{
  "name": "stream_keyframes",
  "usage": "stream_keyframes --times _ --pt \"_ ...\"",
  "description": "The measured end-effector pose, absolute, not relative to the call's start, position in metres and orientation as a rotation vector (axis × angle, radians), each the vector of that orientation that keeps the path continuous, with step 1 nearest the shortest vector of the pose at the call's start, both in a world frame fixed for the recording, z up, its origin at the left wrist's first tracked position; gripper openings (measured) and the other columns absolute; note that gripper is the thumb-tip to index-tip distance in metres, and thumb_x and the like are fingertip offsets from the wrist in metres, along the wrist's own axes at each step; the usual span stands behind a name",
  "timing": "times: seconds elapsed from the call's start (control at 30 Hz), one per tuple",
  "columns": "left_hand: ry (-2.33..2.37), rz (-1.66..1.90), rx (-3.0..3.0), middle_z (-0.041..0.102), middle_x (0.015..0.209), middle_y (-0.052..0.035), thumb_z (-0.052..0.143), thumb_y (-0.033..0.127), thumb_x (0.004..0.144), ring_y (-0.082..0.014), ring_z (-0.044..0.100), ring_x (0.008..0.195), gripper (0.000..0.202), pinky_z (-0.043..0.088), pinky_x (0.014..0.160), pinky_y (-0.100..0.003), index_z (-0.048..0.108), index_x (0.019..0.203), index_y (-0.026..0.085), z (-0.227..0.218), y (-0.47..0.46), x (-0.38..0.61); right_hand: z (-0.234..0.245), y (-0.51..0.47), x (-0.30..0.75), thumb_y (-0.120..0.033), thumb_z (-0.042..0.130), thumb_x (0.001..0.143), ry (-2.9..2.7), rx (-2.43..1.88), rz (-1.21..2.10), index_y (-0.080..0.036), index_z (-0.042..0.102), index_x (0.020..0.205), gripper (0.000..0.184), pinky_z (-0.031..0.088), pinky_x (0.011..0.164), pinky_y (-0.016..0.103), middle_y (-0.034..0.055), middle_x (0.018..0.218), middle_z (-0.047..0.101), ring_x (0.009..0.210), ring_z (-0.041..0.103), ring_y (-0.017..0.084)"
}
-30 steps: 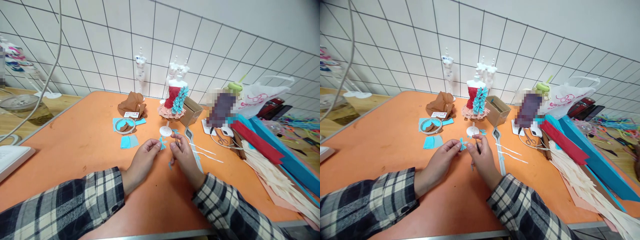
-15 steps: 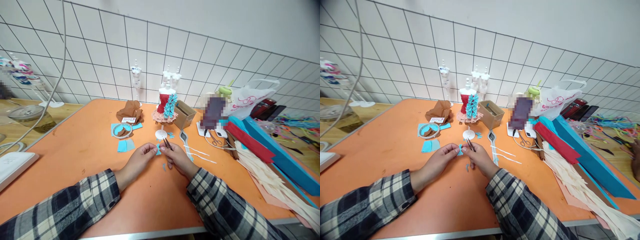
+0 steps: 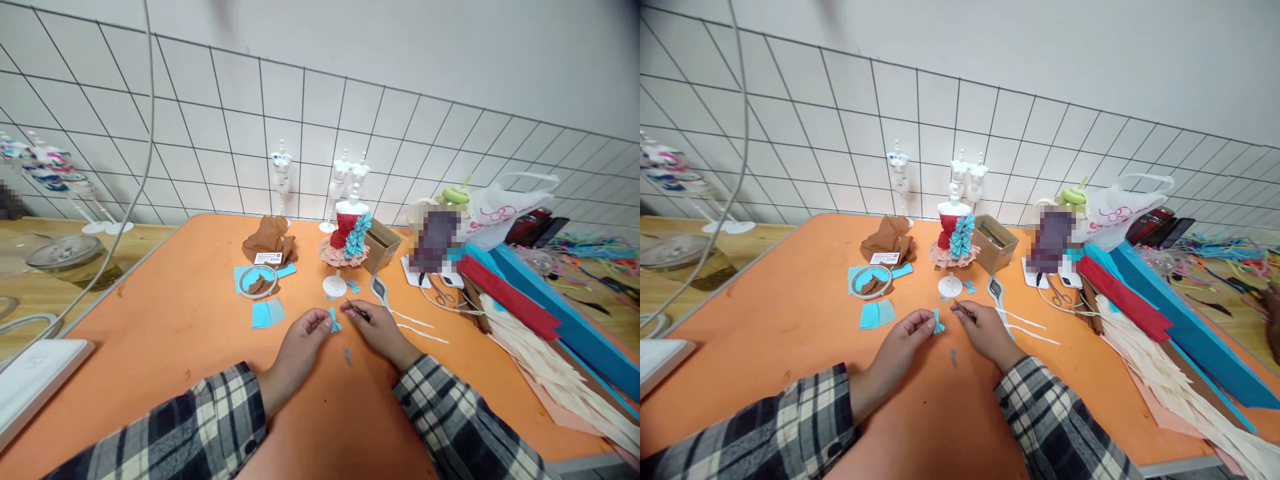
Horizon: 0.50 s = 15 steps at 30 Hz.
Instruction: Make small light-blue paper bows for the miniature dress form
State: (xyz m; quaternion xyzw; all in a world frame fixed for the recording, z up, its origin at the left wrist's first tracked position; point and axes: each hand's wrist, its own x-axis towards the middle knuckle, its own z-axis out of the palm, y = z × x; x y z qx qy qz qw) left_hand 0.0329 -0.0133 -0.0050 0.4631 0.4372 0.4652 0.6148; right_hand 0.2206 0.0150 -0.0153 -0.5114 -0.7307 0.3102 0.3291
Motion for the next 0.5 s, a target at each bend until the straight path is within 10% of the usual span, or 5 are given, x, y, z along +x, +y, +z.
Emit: stream_keyframes --times 0.27,0.5 --pt "0.939 1.069 0.966 0.061 0.073 -0.0003 0.067 0.035 0.075 -0.0163 0.053 0.073 0.018 0.041 0.073 -0.026 0.062 0.073 0.018 -0.0066 -0.016 0.0317 -0.0202 0.0144 0.221 -0.039 0.058 0.082 -1.954 -1.636 0.602 -0.019 0.067 0.077 0.022 0.039 0.055 0.026 0.0002 0.063 0.061 0.058 0.054 0.016" --pt "0.881 1.119 0.926 0.059 0.072 0.0004 0.067 0.035 0.078 -0.014 0.052 0.071 0.018 0.04 0.071 -0.025 0.063 0.077 0.017 -0.0139 -0.0117 0.0265 -0.02 0.0143 0.2223 -0.039 0.059 0.081 -1.951 -1.545 0.661 -0.021 0.063 0.118 0.04 0.043 0.062 0.028 0.0012 0.079 0.065 0.062 0.053 0.015"
